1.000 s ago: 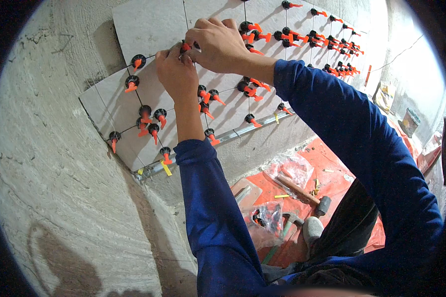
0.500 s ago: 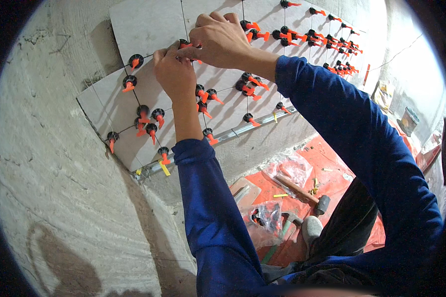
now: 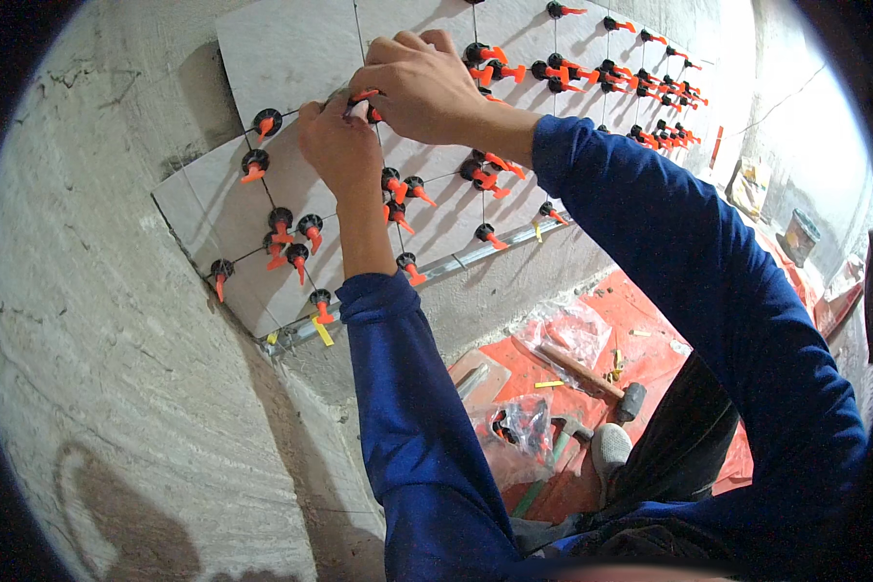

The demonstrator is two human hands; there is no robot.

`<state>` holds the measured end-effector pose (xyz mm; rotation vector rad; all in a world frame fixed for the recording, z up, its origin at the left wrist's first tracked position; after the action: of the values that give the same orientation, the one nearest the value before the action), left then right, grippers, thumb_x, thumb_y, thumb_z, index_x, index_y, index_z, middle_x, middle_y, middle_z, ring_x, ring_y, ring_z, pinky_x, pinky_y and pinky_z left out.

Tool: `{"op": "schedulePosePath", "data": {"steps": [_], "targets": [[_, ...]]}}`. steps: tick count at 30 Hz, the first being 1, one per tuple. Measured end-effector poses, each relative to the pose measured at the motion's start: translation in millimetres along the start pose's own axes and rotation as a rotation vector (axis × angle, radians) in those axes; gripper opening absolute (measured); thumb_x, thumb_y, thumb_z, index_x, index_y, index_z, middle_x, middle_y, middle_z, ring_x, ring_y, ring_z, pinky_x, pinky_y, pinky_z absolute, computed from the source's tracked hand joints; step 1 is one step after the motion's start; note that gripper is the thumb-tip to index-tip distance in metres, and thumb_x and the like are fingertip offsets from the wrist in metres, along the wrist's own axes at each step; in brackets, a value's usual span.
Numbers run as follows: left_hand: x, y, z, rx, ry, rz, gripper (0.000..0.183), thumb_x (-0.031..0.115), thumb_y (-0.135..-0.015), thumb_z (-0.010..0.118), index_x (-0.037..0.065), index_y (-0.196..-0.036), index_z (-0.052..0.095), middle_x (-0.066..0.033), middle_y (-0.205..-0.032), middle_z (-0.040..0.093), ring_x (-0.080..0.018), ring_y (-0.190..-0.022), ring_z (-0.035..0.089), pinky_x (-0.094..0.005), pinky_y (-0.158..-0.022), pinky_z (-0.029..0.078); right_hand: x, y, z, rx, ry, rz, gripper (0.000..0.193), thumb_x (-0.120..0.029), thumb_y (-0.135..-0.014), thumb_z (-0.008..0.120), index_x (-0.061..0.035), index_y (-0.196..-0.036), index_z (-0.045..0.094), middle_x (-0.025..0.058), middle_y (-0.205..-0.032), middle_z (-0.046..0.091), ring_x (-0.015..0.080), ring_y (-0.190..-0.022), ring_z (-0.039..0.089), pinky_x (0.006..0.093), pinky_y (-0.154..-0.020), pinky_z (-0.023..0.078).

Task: The person installs wall tiles by placing them on a prepared surface and securing them with red tile leveling clips and black wedges. They repeatedly insert the clips between tiles and tighten the wedges to maintain even spacing.

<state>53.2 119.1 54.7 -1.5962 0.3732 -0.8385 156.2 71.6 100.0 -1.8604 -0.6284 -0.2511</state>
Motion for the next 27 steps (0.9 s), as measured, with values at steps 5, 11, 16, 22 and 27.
{"op": "schedulePosePath", "data": {"steps": [5,11,16,22,27], "targets": [[1,2,-1,0.053,0.043,0.056,0.026,0.002,-0.076,0.067,0.006,-0.100,0.074,-0.0139,-0.090,0.062,-0.0300,-0.087,0.062,-0.0397,-0.075,0.050,11,-1,-1,-0.086,0.089,0.118,0.028,-0.043,-0.083,0.064,-0.0210,-0.099,0.073,0.0040,-0.105,0.061,0.0221,-0.111,0.054,0.0478,-0.094,0.035],[-3,1,2,0.043,0.052,0.002,0.025,0.003,-0.076,0.069,0.005,-0.100,0.074,-0.0131,-0.089,0.062,-0.0299,-0.086,0.061,-0.0401,-0.075,0.050,6,-5,1,-0.038,0.054,0.074,0.025,-0.040,-0.081,0.066,-0.0218,-0.096,0.073,0.0037,-0.103,0.063,0.0223,-0.111,0.055,0.0473,-0.093,0.035],[-1,0,3,0.008,-0.015,0.016,0.022,0.005,-0.075,0.070,0.004,-0.097,0.074,-0.0137,-0.085,0.060,-0.0310,-0.082,0.060,-0.0410,-0.073,0.049,-7,-6,-4,-0.024,0.090,-0.039,0.018,-0.022,-0.081,0.069,-0.0230,-0.099,0.074,-0.0020,-0.101,0.063,0.0165,-0.108,0.055,0.0441,-0.098,0.033],[0,2,0,0.036,-0.080,0.013,0.015,0.007,-0.077,0.070,0.002,-0.091,0.073,-0.0157,-0.083,0.058,-0.0329,-0.079,0.060,-0.0424,-0.070,0.048,-13,-8,-4,-0.054,0.128,-0.212,0.027,-0.014,-0.078,0.068,-0.0300,-0.098,0.073,-0.0047,-0.100,0.062,0.0157,-0.103,0.059,0.0441,-0.101,0.035],[1,2,-2,0.046,0.006,-0.026,0.015,0.007,-0.078,0.069,0.002,-0.092,0.073,-0.0162,-0.085,0.058,-0.0332,-0.079,0.060,-0.0427,-0.071,0.048,-14,-8,4,-0.011,0.109,-0.295,0.025,-0.030,-0.077,0.071,-0.0328,-0.103,0.071,-0.0031,-0.101,0.061,0.0196,-0.106,0.059,0.0444,-0.098,0.037]]}}
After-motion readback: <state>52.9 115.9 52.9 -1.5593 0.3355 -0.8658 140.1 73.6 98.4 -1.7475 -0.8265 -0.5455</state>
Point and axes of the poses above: each hand's wrist, its own y-axis away from the middle knuckle, its own z-axis out of the palm, x = y × z, the point moved 6 cm from there along -y, towards the middle knuckle
